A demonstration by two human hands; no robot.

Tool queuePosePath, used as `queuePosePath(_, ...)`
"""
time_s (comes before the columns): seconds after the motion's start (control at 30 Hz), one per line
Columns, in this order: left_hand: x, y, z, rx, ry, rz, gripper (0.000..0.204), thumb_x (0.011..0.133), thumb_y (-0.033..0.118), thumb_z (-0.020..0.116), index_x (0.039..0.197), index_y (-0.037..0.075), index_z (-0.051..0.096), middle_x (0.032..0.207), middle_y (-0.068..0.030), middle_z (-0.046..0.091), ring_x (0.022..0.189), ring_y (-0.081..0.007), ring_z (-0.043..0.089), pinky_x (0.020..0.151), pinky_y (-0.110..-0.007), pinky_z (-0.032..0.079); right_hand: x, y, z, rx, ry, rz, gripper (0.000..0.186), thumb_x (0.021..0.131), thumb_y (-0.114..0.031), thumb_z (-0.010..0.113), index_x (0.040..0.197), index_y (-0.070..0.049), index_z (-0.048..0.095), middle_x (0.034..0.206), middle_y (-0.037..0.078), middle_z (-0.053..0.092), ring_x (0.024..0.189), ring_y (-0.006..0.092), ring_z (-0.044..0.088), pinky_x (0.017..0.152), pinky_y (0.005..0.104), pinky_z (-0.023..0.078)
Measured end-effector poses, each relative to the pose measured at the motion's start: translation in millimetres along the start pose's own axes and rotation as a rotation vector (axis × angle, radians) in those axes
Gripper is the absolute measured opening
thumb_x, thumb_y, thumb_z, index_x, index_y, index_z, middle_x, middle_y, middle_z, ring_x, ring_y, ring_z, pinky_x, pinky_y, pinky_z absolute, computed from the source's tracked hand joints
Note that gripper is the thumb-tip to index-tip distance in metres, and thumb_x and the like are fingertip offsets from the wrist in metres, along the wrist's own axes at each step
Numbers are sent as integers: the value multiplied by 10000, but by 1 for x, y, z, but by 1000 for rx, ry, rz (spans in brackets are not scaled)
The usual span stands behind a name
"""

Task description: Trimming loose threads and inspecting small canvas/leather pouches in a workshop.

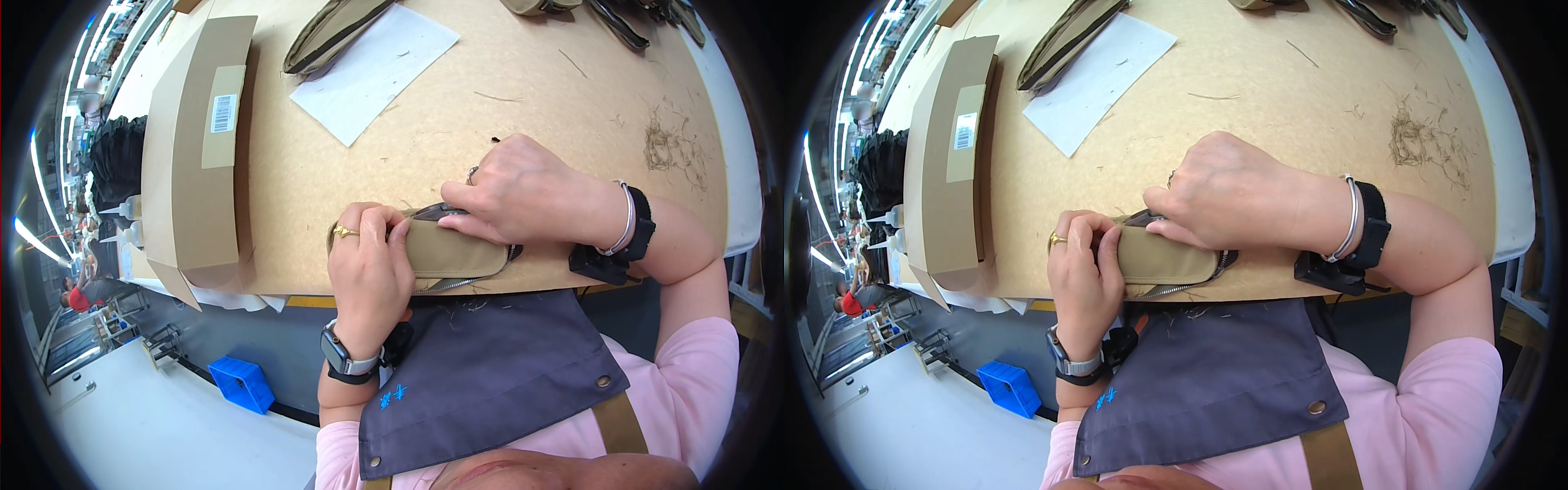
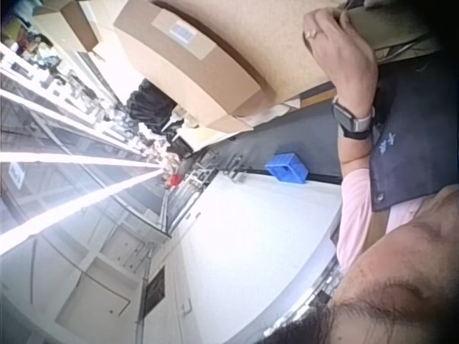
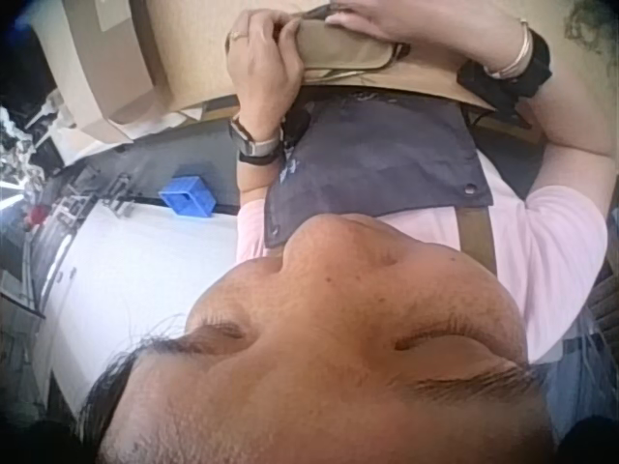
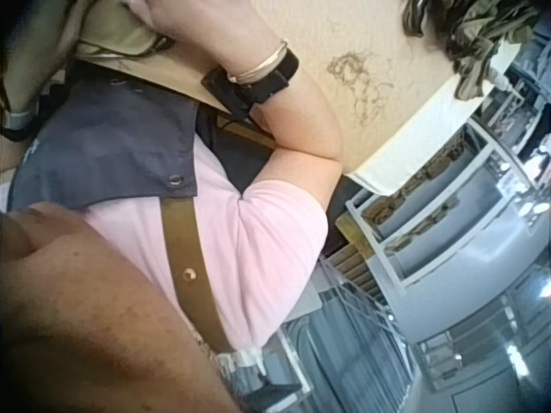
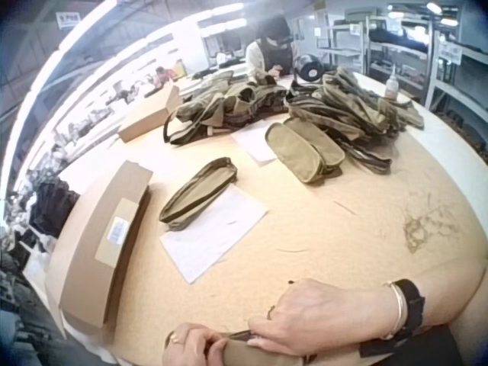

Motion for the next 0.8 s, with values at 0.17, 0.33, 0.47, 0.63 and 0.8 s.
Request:
queuePosePath(0.17, -4, -3, -2, -53, -23, -38, 118, 906, -15, 677, 996, -18, 602, 938, -128, 612, 775, -251, 625, 703, -337, 518, 0, 0, 2, -4, -11, 7, 391, 915, -397, 672, 721, -61, 628, 505, 110, 566, 523, 310, 630, 524, 399, 496)
queuePosePath(0.33, 0, 0, -1, -57, -12, -40, 86, 910, -16, 653, 976, -14, 598, 923, -143, 606, 752, -284, 608, 678, -372, 490, -1, 0, 1, 15, 8, 4, 391, 919, -395, 667, 724, -59, 626, 508, 114, 569, 524, 315, 629, 525, 402, 496)
queuePosePath(0.47, -1, 1, 1, -27, 26, -24, 54, 917, -20, 618, 957, -8, 584, 907, -156, 598, 734, -316, 582, 663, -406, 449, -1, 1, 1, 18, -6, 13, 389, 920, -393, 665, 726, -58, 624, 512, 114, 573, 525, 316, 629, 522, 402, 495)
queuePosePath(0.63, -1, 0, 3, -34, 41, -1, 45, 920, -31, 601, 947, -8, 572, 906, -154, 597, 739, -322, 576, 670, -404, 441, -1, 1, 1, 12, 28, -16, 386, 929, -387, 665, 729, -68, 578, 495, 96, 547, 493, 303, 604, 493, 398, 474)
queuePosePath(0.8, -2, -1, 4, -43, 34, -2, 45, 918, -37, 597, 939, -10, 567, 908, -154, 597, 743, -323, 576, 670, -405, 440, -1, 0, 2, -8, 64, -42, 393, 940, -385, 664, 735, -77, 532, 477, 78, 520, 465, 293, 581, 468, 394, 456)
Point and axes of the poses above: each hand's wrist, its own x-axis towards the middle knuckle, its own z-axis out of the palm, y = z × x, the point moved 5 cm from there along x, towards the middle knuckle
